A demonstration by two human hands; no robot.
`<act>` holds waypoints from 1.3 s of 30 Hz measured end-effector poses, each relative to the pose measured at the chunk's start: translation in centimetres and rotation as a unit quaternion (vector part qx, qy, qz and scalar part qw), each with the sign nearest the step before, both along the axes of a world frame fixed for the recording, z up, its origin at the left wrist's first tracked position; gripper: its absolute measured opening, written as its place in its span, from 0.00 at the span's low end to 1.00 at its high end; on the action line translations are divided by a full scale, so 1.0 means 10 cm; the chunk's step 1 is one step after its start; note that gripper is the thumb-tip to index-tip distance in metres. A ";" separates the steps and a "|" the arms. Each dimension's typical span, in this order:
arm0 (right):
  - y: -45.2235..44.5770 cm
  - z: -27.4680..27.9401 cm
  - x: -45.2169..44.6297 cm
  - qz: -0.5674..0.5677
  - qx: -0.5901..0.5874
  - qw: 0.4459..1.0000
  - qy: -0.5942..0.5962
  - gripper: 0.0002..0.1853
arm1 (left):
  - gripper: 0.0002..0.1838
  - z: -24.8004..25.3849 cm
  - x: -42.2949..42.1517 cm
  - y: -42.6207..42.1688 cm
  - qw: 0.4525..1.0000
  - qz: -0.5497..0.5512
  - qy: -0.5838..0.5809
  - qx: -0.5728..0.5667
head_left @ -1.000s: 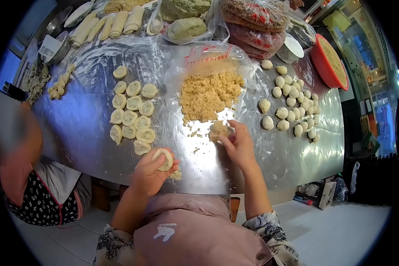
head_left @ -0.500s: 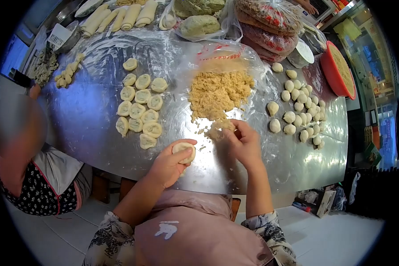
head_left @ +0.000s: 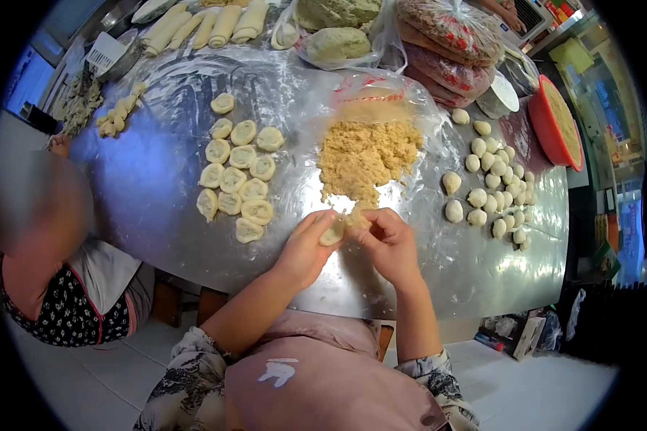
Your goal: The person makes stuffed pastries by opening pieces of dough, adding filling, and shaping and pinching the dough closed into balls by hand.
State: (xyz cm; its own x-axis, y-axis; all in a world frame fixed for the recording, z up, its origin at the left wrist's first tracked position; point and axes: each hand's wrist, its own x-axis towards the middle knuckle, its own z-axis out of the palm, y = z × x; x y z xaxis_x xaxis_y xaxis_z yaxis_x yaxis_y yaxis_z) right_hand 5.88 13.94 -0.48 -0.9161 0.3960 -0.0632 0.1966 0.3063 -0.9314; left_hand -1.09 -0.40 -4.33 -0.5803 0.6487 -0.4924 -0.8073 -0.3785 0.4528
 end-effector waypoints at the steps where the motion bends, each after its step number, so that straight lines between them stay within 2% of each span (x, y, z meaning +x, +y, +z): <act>1: -0.07 0.03 -0.01 0.008 0.032 0.999 -0.001 0.13 | 0.16 0.01 0.00 0.02 1.000 0.005 0.006 0.013; 2: -0.13 0.04 -0.02 0.016 0.062 0.998 -0.001 0.13 | 0.16 0.01 0.01 0.04 1.000 0.009 0.013 0.026; 3: -0.17 0.03 -0.03 0.022 0.109 0.994 -0.003 0.13 | 0.17 0.01 0.02 0.03 0.998 -0.028 0.039 -0.033; 6: -0.25 0.05 -0.04 0.042 0.167 0.985 0.020 0.15 | 0.17 -0.05 0.06 0.04 0.992 -0.028 0.116 -0.049; 7: -0.26 0.03 -0.04 0.032 0.113 0.993 0.002 0.16 | 0.17 0.01 0.04 0.02 0.989 -0.044 0.118 -0.083; 10: -0.26 -0.01 0.00 -0.005 0.055 0.998 0.001 0.15 | 0.17 -0.10 0.03 0.00 0.989 -0.044 0.131 -0.048; 13: -0.33 0.04 -0.03 -0.005 0.087 0.996 -0.017 0.14 | 0.17 -0.15 0.10 0.04 0.983 -0.049 0.155 -0.089; 16: -0.31 0.01 -0.03 0.000 0.039 0.999 -0.002 0.14 | 0.16 -0.16 0.07 0.00 0.992 -0.050 0.109 -0.039; 20: -0.04 -0.09 -0.09 -0.100 -0.006 0.995 0.025 0.15 | 0.16 0.01 -0.01 -0.10 0.998 -0.026 0.060 -0.003; 22: 0.03 0.01 -0.10 -0.053 0.168 0.984 -0.001 0.21 | 0.16 0.06 -0.05 -0.17 0.998 -0.028 0.039 0.038; 24: 0.05 0.02 -0.03 0.079 0.221 0.970 0.063 0.29 | 0.17 0.07 -0.10 -0.24 0.994 -0.057 0.030 0.085; 25: 0.01 0.07 0.00 0.136 0.198 0.969 0.053 0.35 | 0.18 0.10 -0.10 -0.26 0.993 -0.066 0.023 0.094; 28: -0.15 0.02 0.00 0.175 0.248 0.949 0.082 0.45 | 0.19 0.19 -0.07 -0.24 0.993 -0.092 0.011 0.079; 30: -0.24 -0.13 -0.01 0.158 0.258 0.949 0.093 0.46 | 0.19 0.07 -0.06 -0.26 0.987 -0.133 0.021 0.084; 31: -0.27 -0.17 0.00 0.149 0.263 0.948 0.099 0.46 | 0.18 0.04 -0.06 -0.27 0.978 -0.150 0.014 0.147; 34: -0.33 -0.20 0.01 0.133 0.306 0.933 0.134 0.42 | 0.19 -0.01 -0.06 -0.29 0.979 -0.170 0.067 0.090; 37: -0.39 -0.21 0.01 0.131 0.334 0.926 0.117 0.40 | 0.23 0.12 -0.02 -0.23 0.986 -0.152 0.075 0.002; 39: -0.38 -0.20 0.01 0.140 0.329 0.928 0.108 0.38 | 0.25 0.06 -0.03 -0.24 0.977 -0.194 0.087 -0.034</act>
